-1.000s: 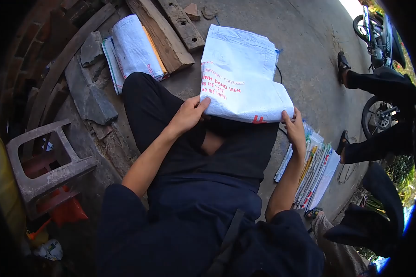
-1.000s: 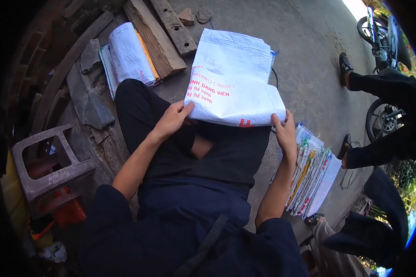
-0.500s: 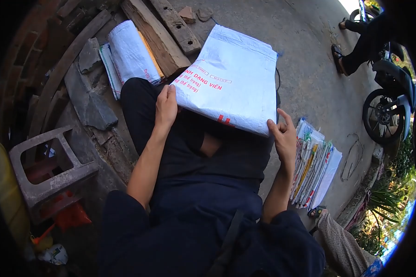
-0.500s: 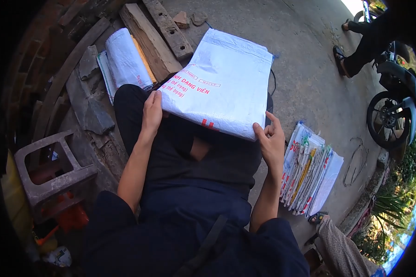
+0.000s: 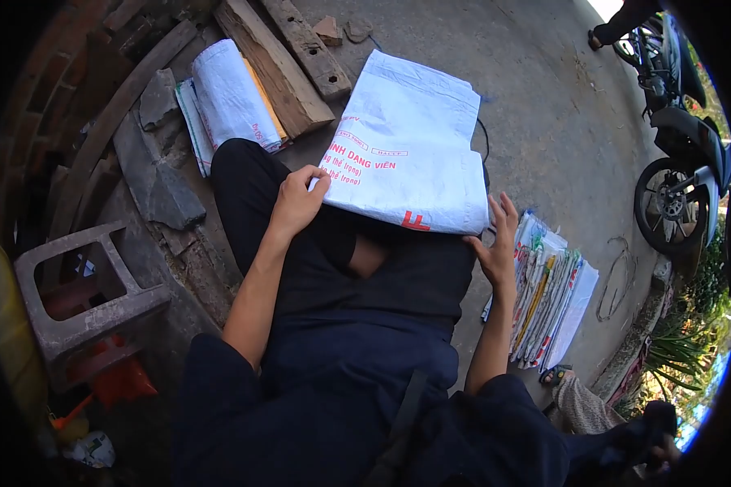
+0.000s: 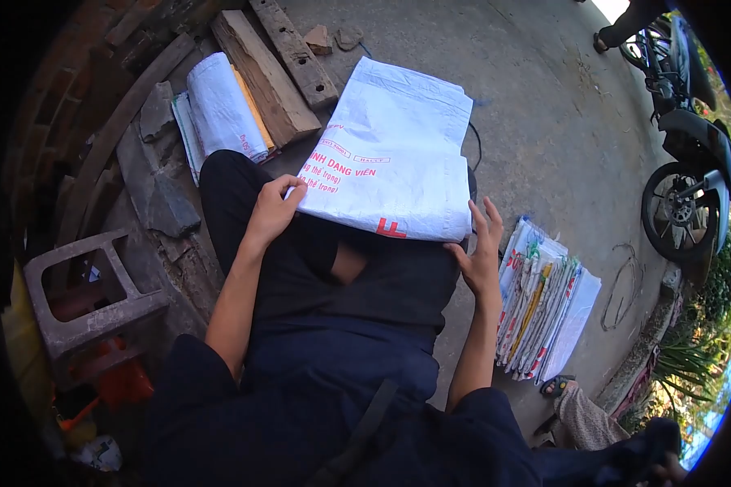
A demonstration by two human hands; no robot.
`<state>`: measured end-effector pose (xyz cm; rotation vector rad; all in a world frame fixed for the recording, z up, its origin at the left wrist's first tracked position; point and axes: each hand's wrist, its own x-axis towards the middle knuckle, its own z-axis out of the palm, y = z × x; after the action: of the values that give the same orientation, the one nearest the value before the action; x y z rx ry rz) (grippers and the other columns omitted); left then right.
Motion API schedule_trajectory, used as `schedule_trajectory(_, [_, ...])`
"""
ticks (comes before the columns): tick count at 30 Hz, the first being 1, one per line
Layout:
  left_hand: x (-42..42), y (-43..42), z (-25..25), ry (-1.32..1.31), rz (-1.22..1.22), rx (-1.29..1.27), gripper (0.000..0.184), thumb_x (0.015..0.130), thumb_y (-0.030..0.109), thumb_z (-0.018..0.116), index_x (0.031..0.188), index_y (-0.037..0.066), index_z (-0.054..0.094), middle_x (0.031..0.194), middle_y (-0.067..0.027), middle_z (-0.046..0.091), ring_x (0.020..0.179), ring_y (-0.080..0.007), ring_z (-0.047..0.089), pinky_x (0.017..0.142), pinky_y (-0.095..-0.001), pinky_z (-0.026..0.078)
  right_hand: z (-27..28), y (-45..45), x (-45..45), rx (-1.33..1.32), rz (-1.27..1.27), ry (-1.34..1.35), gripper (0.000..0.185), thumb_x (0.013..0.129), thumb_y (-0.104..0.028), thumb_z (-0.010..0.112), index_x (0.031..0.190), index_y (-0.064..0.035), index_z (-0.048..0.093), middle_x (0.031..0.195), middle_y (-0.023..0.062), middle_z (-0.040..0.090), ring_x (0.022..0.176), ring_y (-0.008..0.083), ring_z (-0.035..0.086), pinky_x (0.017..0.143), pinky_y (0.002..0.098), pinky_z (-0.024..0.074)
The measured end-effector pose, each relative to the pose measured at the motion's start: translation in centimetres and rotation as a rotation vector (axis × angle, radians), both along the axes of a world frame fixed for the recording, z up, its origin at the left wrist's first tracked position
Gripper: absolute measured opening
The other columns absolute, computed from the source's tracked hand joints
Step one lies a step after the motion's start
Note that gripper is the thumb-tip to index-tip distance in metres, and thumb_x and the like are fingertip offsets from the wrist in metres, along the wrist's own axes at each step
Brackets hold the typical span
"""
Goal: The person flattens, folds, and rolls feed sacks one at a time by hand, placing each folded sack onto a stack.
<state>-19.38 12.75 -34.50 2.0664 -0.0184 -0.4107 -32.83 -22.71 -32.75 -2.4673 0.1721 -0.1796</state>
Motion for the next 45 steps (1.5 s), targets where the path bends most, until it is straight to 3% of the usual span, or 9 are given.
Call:
schedule_trajectory(4, [-0.8, -0.3, 2.6, 0.098, -0.031, -0.531, 0.026, 0.081, 0.006, 0.071, 0.104, -0.004, 0.064, 0.086, -0.0102, 0.068, 0.086, -0.0161, 0.065, 0.078, -0.0281, 0.051, -0.8, -1.0, 1.7, 0.037, -0.01, -0.156, 0.033, 0.072, 0.008, 0.063, 0.099, -0.0103, 0.069, 0.139, 0.0117, 0.048, 0.133, 0.0331, 0.038, 0.106, 0.0441, 0.0386])
schedule_trajectory(7, [-0.6, -0.2, 2.4, -0.069, -0.063, -0.461, 0.026, 0.077, -0.001, 0.072, 0.103, 0.0, 0.066, 0.095, -0.0108, 0.067, 0.094, -0.0191, 0.064, 0.082, -0.0292, 0.05, 0.1, -0.8, 3.4, 0.045, 0.003, -0.316, 0.022, 0.075, 0.01, 0.059, 0.089, -0.0054, 0.064, 0.102, 0.0096, 0.068, 0.114, 0.0277, 0.059, 0.1, 0.0413, 0.0416])
schedule_trajectory(15, [-1.5, 1.0, 5.5, -0.644, -0.031, -0.487, 0.022, 0.074, 0.007, 0.078, 0.093, 0.007, 0.067, 0.115, -0.0112, 0.057, 0.115, -0.0219, 0.053, 0.095, -0.0318, 0.042, 10.2, 0.1, 1.0, 0.244, 0.171, -0.619, 0.015, 0.078, 0.002, 0.073, 0.088, -0.0008, 0.062, 0.081, 0.0125, 0.067, 0.076, 0.0221, 0.066, 0.07, 0.0313, 0.051])
schedule_trajectory(19, [-3.7, -0.1, 4.9, -0.581, -0.128, -0.603, 0.059, 0.075, 0.027, 0.08, 0.118, 0.003, 0.048, 0.128, -0.0191, 0.055, 0.132, -0.033, 0.043, 0.111, -0.0467, 0.029, 12.4, -0.7, -1.4, 0.652, 0.371, -0.795, 0.034, 0.082, -0.014, 0.076, 0.102, -0.0072, 0.049, 0.077, 0.0094, 0.062, 0.062, 0.0189, 0.062, 0.06, 0.0317, 0.0458])
schedule_trajectory(24, [-4.9, -1.0, 2.9, -0.484, -0.284, -0.409, 0.038, 0.083, 0.034, 0.072, 0.105, 0.005, 0.06, 0.108, -0.0112, 0.067, 0.118, -0.0259, 0.059, 0.111, -0.0493, 0.027, 11.7, -0.4, -2.2, 0.79, 0.325, -0.734, 0.053, 0.079, -0.023, 0.08, 0.114, -0.0085, 0.043, 0.076, 0.0057, 0.062, 0.059, 0.0186, 0.061, 0.063, 0.033, 0.0456])
schedule_trajectory(30, [-5.0, -1.2, 0.9, -0.276, -0.066, -0.659, 0.009, 0.091, -0.001, 0.06, 0.1, -0.001, 0.06, 0.094, -0.0061, 0.065, 0.1, -0.0145, 0.062, 0.096, -0.0317, 0.045, 7.7, -2.0, -3.1, 0.672, 0.135, -0.218, 0.131, 0.045, -0.045, 0.093, 0.149, -0.0046, 0.023, 0.123, 0.0158, 0.06, 0.122, 0.0337, 0.051, 0.109, 0.0497, 0.0308])
schedule_trajectory(32, [-5.1, -1.2, 1.4, -0.26, -0.064, -0.616, 0.013, 0.089, -0.004, 0.061, 0.102, -0.002, 0.061, 0.094, -0.0067, 0.065, 0.099, -0.0142, 0.063, 0.086, -0.0282, 0.05, 5.2, -4.3, -5.1, -0.138, 0.09, 0.265, 0.092, 0.066, -0.042, 0.085, 0.138, -0.0024, 0.044, 0.128, 0.0148, 0.057, 0.122, 0.0267, 0.051, 0.107, 0.0408, 0.0332])
schedule_trajectory(37, [-5.3, -2.2, 3.6, 0.016, 0.058, -0.535, 0.014, 0.094, 0.006, 0.059, 0.105, -0.001, 0.058, 0.094, -0.0075, 0.067, 0.084, -0.0137, 0.064, 0.075, -0.0273, 0.051, 0.1, -3.7, -8.5, 0.683, -0.24, 0.043, 0.032, 0.091, -0.027, 0.064, 0.091, 0.0049, 0.066, 0.088, 0.0068, 0.068, 0.083, 0.0162, 0.06, 0.077, 0.0315, 0.0465])
schedule_trajectory(45, [-5.9, -3.2, 0.3, 0.044, -0.039, -0.077, 0.065, 0.09, 0.023, 0.061, 0.141, -0.002, 0.028, 0.098, -0.0253, 0.064, 0.095, -0.0367, 0.065, 0.089, -0.0407, 0.048, 2.3, -3.0, -8.0, 0.557, -0.413, 0.502, 0.032, 0.088, -0.03, 0.065, 0.082, 0.0008, 0.069, 0.073, -0.0023, 0.061, 0.066, 0.0066, 0.05, 0.063, 0.0252, 0.039])
